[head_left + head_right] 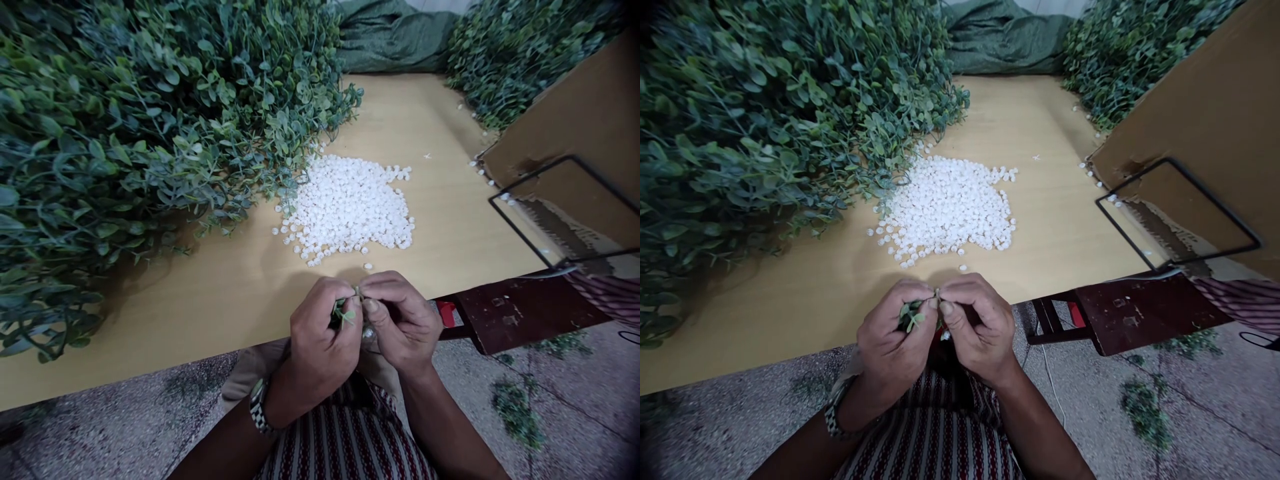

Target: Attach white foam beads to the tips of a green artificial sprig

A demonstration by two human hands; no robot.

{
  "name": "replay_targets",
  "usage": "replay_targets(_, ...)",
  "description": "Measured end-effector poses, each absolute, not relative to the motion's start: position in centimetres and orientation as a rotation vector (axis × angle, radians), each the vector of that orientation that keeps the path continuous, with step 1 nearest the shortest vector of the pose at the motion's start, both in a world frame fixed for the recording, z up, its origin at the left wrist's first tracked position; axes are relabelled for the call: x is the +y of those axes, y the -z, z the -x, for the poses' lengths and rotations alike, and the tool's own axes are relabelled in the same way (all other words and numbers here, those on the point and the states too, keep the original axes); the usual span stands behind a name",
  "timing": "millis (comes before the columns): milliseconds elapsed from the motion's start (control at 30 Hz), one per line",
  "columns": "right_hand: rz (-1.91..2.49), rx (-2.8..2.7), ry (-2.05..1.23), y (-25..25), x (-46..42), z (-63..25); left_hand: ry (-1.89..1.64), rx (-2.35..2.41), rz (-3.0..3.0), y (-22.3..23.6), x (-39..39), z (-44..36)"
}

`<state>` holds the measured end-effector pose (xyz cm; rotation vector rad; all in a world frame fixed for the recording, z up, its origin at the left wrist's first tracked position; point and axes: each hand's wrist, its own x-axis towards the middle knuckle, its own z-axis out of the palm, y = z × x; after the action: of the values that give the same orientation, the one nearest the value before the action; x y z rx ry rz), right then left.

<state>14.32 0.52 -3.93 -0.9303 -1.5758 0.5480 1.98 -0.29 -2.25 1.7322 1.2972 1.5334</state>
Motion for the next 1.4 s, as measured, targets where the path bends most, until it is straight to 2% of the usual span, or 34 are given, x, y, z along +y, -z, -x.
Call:
replay_targets(133,0.939,-1.63,-0.458,2.6,0.2,-14.9,-1.384,1.352,-1.677,1.8,-0.3,-1.9)
replay_targets(367,0.956,-1.867,-0.296,0.6,-0.6,-14.9,-1.372,1.222,-1.865,1.7,-0.2,-1.8)
replay_targets(633,0.918,-1.975,-0.361,0.2,-0.7,-16.1,-1.235,1.265,-1.85,1.4,-0.3,-1.6)
replay_targets(900,0.987,-1.974,-0.148,-0.1,-0.2,-15.9,-1.237,1.176,-1.988,1.2,-0.2,-1.6)
replay_targets(1033,0.983,-1.95,-0.249,0.1,0.3,-16.0,-1.186,0.966,-1.854,0.5,-0.1,-0.9)
replay_targets(1300,0.894,-1.925,-0.463,0.5,1.0,-16.4,-1.18,1.005,-1.596,0.5,0.3,-0.5)
replay_targets(1400,0.935,-1.944,-0.401,0.7,2.3,-17.6,-1.204,1.058,-1.51,0.9,0.4,-0.4)
